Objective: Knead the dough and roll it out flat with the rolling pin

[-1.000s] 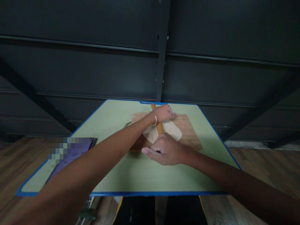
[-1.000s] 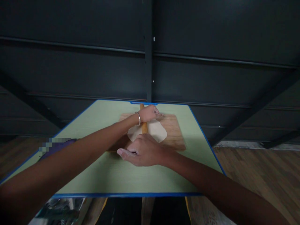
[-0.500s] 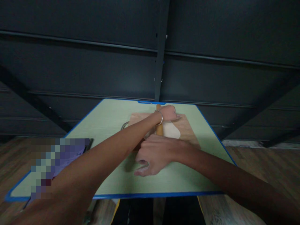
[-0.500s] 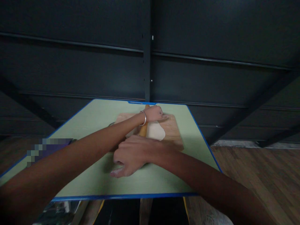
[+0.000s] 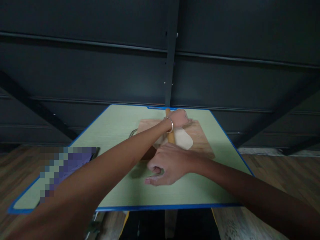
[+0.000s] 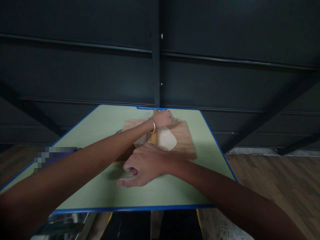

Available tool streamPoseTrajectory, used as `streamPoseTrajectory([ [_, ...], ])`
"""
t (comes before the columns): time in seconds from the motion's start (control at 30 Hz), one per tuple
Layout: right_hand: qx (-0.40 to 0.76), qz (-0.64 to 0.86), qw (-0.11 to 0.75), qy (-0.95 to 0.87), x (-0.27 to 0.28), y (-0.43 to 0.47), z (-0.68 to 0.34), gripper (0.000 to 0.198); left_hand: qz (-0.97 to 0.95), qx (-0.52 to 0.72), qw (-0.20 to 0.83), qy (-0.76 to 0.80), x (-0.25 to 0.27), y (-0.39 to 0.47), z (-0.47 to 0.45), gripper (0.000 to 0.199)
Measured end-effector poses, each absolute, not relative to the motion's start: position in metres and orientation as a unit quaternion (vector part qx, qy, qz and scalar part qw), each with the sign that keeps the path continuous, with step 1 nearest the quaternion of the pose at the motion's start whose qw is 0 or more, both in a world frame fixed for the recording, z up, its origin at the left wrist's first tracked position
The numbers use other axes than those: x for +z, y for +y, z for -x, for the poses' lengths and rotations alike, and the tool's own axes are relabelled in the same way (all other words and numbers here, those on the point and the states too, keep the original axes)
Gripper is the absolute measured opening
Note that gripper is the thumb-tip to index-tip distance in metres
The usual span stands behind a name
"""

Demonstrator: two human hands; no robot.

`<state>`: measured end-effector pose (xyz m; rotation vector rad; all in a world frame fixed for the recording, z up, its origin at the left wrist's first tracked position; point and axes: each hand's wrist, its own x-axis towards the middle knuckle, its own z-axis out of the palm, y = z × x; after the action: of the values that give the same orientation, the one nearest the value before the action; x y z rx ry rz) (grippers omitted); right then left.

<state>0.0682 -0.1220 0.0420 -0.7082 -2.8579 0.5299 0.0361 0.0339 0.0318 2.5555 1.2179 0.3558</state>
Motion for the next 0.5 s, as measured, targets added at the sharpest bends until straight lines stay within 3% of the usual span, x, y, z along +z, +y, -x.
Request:
streamPoseTrajectory([
  [0.3, 0.210, 0.240, 0.121, -0.940, 0.036, -0.124, -0.077, 0.045, -0.878, 0.176, 0.260, 0.361, 0.032, 0.032, -0.022, 0.059],
  [0.5, 0.228, 0.229, 0.145, -0.935, 0.032, -0.124, -0.086, 0.045, -0.881, 0.147, 0.245, 0.378, 0.030, 0.025, -0.010, 0.057],
])
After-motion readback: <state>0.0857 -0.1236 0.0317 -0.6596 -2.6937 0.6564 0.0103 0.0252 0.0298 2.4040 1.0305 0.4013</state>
